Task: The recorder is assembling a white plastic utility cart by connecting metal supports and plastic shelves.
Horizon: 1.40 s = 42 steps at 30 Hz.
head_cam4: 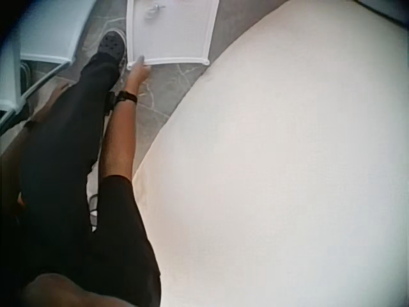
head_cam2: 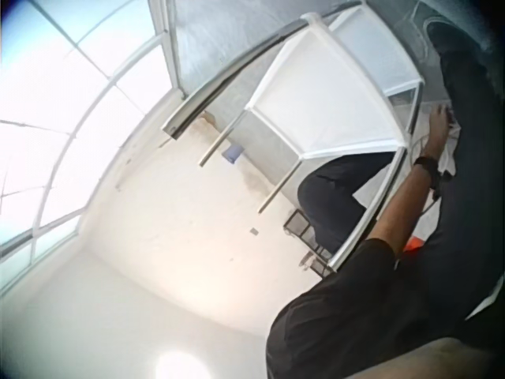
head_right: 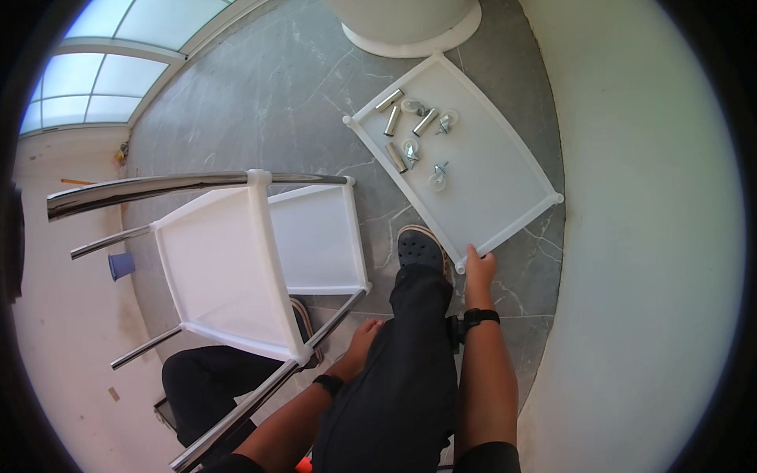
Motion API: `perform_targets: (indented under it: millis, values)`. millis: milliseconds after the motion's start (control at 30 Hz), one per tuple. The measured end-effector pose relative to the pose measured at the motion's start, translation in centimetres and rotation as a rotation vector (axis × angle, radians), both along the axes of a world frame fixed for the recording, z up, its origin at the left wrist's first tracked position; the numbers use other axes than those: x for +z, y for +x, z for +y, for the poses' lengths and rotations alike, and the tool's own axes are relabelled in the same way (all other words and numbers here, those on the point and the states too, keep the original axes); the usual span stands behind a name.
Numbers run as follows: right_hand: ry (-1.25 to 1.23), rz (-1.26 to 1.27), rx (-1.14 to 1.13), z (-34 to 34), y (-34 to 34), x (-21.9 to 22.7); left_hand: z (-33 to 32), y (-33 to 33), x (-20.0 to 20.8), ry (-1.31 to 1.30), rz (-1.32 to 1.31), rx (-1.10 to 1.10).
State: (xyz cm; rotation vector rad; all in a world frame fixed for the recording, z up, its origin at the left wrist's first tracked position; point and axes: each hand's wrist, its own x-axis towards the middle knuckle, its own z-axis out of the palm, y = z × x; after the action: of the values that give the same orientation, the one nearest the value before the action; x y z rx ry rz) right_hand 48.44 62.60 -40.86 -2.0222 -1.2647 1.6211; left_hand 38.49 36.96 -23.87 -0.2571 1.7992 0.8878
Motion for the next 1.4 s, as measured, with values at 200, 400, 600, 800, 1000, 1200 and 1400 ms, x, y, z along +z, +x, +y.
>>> perform_targets:
  millis: [200, 400, 600, 800, 1000, 1200, 1400]
  values:
    - [-0.076, 0.468, -0.201, 1.3, -0.7, 5.6, 0.0, -1.1, 2.4, 0.023, 0.014, -0.029]
    - [-0.076, 0.564, -0.409, 4.3, -1.3, 8.5, -0.9, -1.5, 2.7, -0.011, -0.012, -0.041]
    - [0.05, 0.378, -0.328, 3.9, -1.9, 9.7, -3.8, -2.8, 4.5, 0.066, -0.059, 0.101]
    - [-0.021, 0.383, -0.407, 3.8, -0.6, 13.3, -8.3, -5.7, 5.6, 0.064, -0.242, -0.09]
    - [0.111, 0.479, -0.283, 3.1, 2.4, 18.3, -16.3, -8.7, 4.8, 0.272, -0.249, -0.245]
    - [0.141, 0.464, -0.348, 0.3, 3.8, 26.7, -17.9, -10.8, 13.5, 0.181, -0.218, -0.259]
    - [0.359, 0.485, -0.136, -4.0, 6.8, 32.5, -24.0, -14.9, 15.4, 0.24, -0.056, -0.166]
